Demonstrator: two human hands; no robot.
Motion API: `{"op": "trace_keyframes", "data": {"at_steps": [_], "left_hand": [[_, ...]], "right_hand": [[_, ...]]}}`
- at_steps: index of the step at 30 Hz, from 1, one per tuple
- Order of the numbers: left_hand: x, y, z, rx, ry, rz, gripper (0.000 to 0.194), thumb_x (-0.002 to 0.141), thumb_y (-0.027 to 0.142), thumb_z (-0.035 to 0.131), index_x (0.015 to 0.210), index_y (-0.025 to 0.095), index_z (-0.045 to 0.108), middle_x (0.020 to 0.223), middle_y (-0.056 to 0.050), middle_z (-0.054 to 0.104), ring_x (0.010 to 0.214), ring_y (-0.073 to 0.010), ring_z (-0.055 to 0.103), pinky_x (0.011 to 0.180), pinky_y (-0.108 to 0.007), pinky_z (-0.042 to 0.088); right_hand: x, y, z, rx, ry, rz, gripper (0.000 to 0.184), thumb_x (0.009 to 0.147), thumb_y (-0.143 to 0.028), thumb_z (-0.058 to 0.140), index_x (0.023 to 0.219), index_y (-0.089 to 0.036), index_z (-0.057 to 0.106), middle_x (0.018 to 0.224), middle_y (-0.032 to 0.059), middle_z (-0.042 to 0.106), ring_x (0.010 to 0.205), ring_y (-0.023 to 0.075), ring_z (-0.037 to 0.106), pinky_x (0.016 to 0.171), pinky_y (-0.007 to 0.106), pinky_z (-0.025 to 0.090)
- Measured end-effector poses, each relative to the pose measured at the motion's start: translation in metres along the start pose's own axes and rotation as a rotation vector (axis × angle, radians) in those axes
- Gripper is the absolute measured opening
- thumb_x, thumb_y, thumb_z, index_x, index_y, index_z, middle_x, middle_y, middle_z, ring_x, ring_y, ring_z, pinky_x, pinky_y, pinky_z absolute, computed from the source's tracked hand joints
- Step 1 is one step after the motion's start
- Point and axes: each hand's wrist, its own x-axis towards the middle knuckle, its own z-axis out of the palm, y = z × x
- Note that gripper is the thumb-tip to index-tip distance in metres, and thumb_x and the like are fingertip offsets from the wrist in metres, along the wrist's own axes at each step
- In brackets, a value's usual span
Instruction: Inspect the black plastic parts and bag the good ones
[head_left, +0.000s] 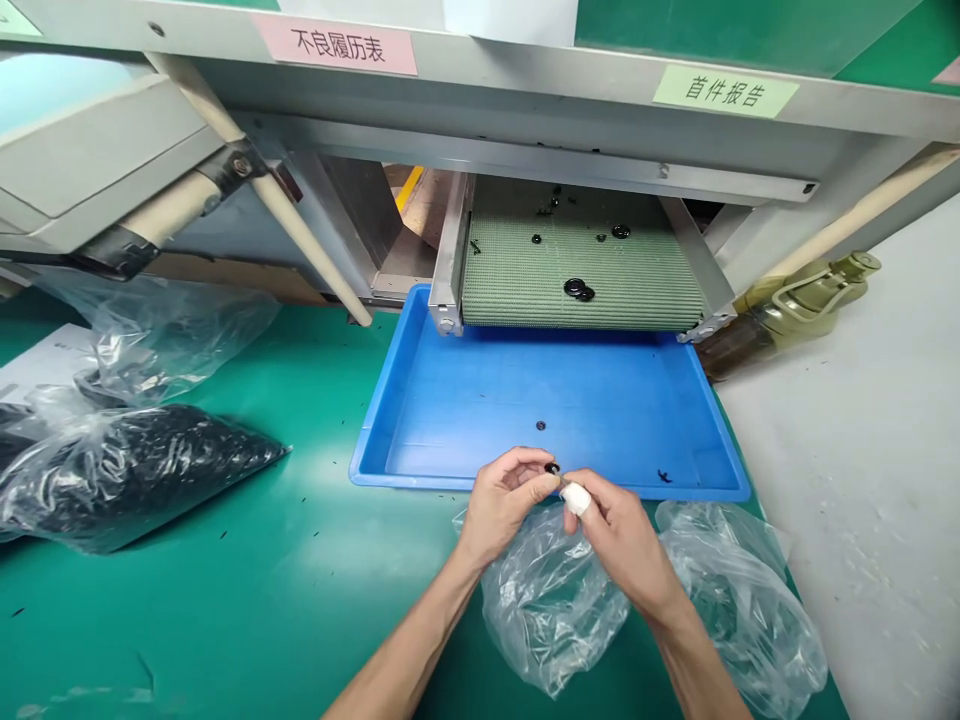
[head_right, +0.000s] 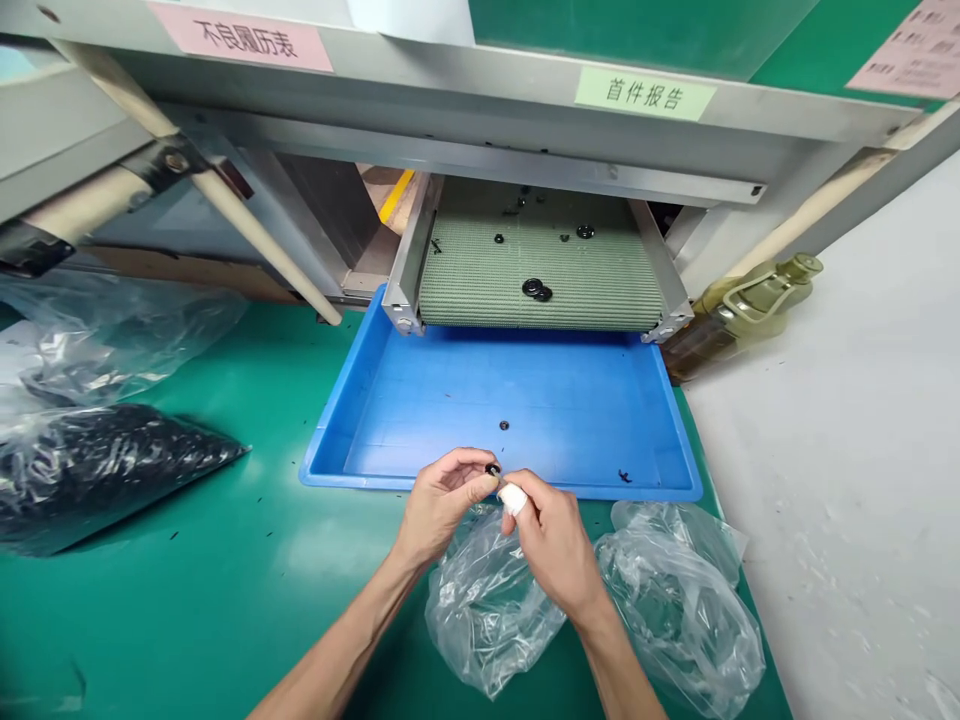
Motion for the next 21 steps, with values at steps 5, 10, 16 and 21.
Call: {"op": "trace_keyframes", "data": {"at_steps": [5,10,16,21], "left_hand": [[-0.004,0.002,-0.002,-0.035,-0.078,0.001,0.024,0.073,0.03,0.075,0.091,0.016,0.068,0.078,-0.003,0.069,0.075,-0.0147,0.064,0.072,-0.025,0.049],[-0.009,0.011,-0.002,-0.02,-0.138,0.092,0.016,0.079,0.028,0.07,0.089,0.016,0.066,0.087,-0.002,0.064,0.076,-0.0124,0.06,0.072,-0.024,0.047],[-0.003,0.001,0.001,-0.054,-0.134,0.103,0.024,0.078,0.033,0.071,0.092,0.014,0.064,0.082,-0.004,0.063,0.068,-0.0119,0.056,0.069,-0.026,0.046],[0.01,-0.011,0.001,-0.153,-0.206,0.084,0.025,0.079,0.034,0.071,0.094,0.015,0.065,0.078,-0.003,0.063,0.066,-0.0109,0.055,0.07,-0.026,0.044]], "right_hand": [[-0.001,-0.006,-0.001,0.114,-0.067,0.065,0.028,0.093,-0.035,0.04,0.08,-0.019,0.059,0.059,-0.0043,0.052,0.053,0.0096,0.04,0.052,0.022,0.031],[-0.006,-0.003,0.01,0.118,0.04,0.035,0.024,0.092,-0.037,0.046,0.08,-0.019,0.056,0.058,-0.0052,0.043,0.052,0.0089,0.035,0.05,0.023,0.025],[0.001,0.007,0.014,0.927,-0.223,0.276,0.031,0.087,-0.048,0.058,0.084,-0.018,0.053,0.053,-0.0104,0.029,0.044,0.0046,0.012,0.04,0.019,0.012],[0.011,0.02,0.015,1.158,-0.359,0.348,0.029,0.083,-0.045,0.066,0.084,-0.02,0.05,0.049,-0.0133,0.022,0.04,0.0029,0.005,0.034,0.015,0.008]]}}
